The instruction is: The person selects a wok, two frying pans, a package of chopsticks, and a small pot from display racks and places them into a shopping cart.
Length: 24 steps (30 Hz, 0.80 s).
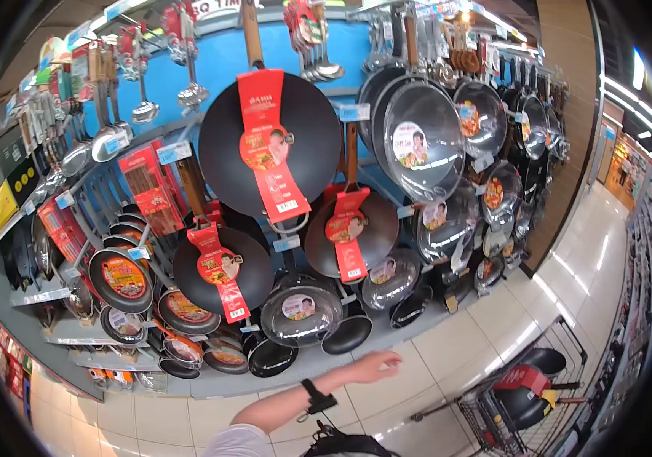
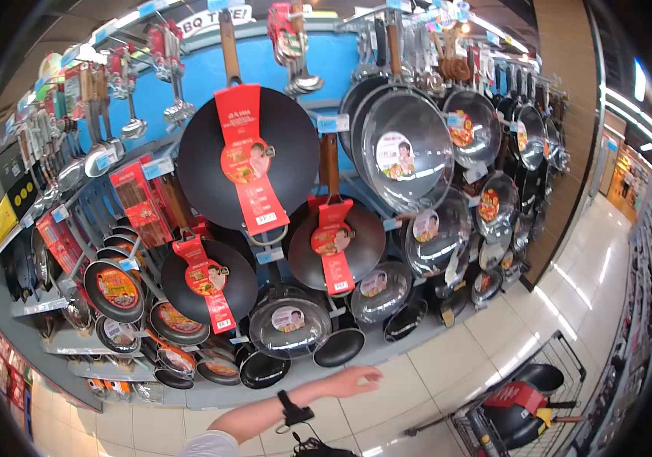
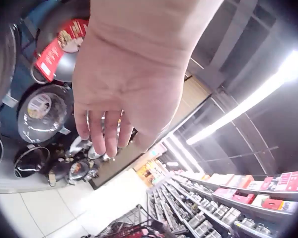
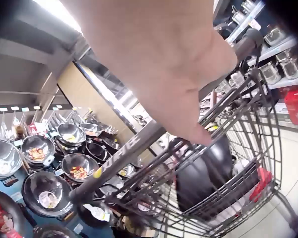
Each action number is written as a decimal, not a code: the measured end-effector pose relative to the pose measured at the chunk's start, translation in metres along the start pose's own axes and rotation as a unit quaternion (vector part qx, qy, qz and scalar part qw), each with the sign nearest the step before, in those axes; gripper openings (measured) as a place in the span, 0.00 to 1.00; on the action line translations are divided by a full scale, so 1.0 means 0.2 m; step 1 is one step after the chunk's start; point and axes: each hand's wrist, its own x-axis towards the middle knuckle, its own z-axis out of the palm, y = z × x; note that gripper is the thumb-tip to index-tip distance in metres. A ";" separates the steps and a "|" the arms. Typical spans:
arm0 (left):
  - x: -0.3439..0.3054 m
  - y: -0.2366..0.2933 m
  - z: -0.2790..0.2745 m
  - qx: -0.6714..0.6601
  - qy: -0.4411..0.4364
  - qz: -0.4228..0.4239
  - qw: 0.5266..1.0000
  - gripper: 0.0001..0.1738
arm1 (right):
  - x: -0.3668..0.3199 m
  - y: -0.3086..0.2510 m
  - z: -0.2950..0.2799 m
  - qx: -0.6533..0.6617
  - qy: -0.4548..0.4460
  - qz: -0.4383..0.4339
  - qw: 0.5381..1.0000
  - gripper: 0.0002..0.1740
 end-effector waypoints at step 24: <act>-0.56 0.64 -1.51 0.224 0.685 -0.012 0.693 0.26 | 0.63 -2.35 -2.43 0.833 -0.127 -0.472 0.257 0.22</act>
